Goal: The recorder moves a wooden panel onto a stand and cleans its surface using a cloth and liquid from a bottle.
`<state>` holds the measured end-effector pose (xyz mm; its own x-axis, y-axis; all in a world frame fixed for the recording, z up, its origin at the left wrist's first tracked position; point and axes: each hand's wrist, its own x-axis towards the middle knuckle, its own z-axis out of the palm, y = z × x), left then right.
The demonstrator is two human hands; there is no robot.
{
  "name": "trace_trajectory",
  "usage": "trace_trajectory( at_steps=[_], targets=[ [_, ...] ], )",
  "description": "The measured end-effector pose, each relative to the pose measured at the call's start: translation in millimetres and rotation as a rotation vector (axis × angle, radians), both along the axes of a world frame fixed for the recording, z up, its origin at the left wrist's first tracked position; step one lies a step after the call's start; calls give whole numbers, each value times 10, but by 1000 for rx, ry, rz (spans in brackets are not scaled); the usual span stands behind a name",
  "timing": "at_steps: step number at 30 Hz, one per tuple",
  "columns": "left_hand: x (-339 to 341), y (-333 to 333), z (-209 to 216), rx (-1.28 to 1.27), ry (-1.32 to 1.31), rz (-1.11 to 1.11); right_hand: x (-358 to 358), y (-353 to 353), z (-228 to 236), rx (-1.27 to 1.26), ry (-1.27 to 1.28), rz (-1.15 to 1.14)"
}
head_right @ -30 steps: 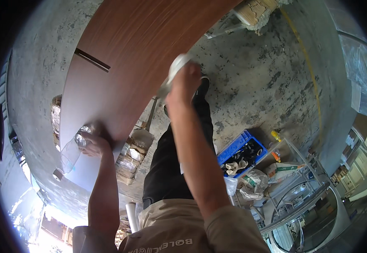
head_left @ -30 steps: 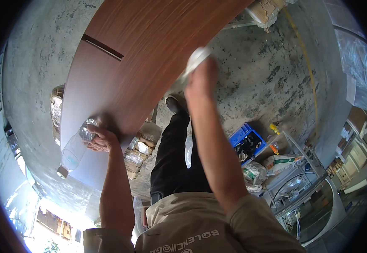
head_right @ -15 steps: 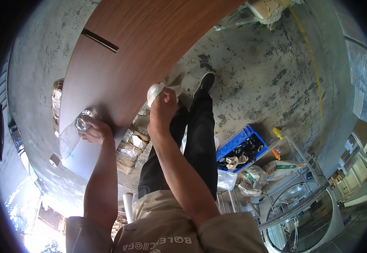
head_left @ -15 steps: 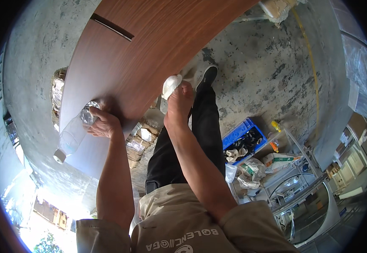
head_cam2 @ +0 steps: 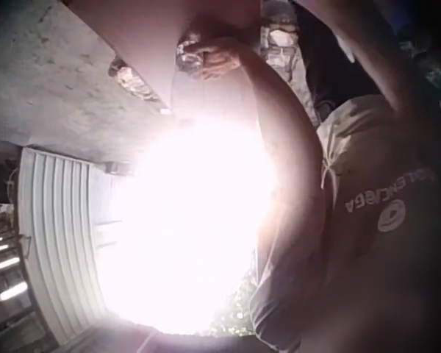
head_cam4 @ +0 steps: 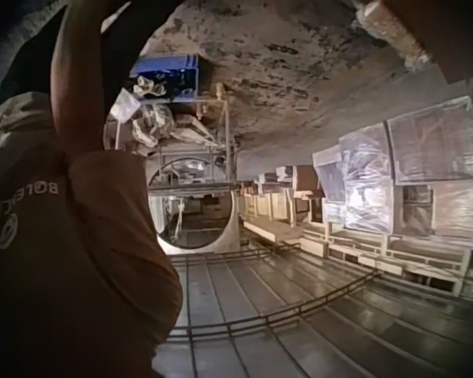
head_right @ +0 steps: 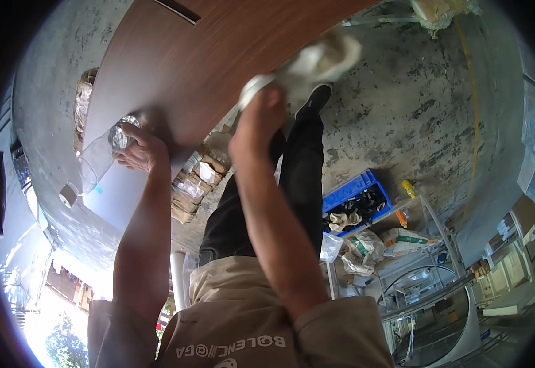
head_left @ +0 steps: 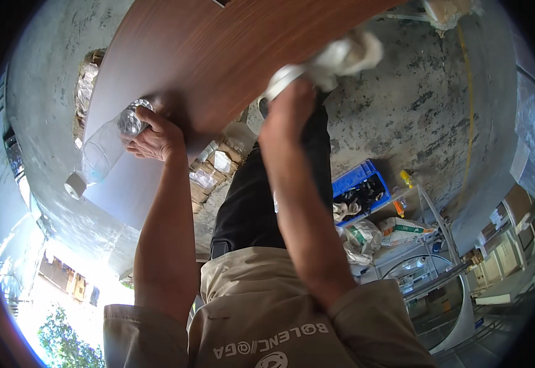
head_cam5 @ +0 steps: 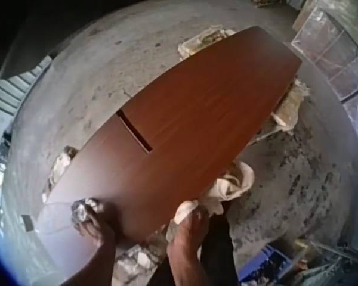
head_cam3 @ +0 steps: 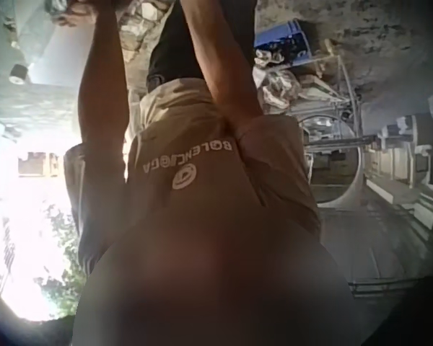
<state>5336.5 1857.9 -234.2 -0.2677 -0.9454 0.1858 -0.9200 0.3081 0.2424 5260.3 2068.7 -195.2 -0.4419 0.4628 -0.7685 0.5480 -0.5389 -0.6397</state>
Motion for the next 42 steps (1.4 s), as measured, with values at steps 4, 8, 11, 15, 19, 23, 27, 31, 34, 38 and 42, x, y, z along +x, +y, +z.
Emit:
trace_trajectory(
  at_steps=[4,8,11,15,19,23,27,31,34,38,42],
  targets=[
    [-102,198,116,88,22,-34,572,-336,32,-181,32,-105],
    [-63,125,93,33,40,-28,-45,128,3,-47,48,53],
    [-162,202,134,58,68,-35,-367,420,-207,-23,221,-26],
    [-103,163,80,42,27,-27,123,28,-136,-92,15,-49],
    [-125,213,119,80,31,-36,486,-159,-97,-47,17,41],
    [-104,167,150,37,48,-32,-414,353,-11,-34,67,-101],
    [-142,201,187,54,52,-39,-809,628,-117,7,344,-53],
    [-165,226,179,64,64,-44,-138,299,-203,-53,120,28],
    [-173,251,190,74,43,-33,649,-227,-134,-11,0,165],
    [-144,233,201,80,56,-44,945,-550,23,-163,-179,72],
    [-141,171,223,148,74,-3,189,7,33,-101,126,58]
  ],
)
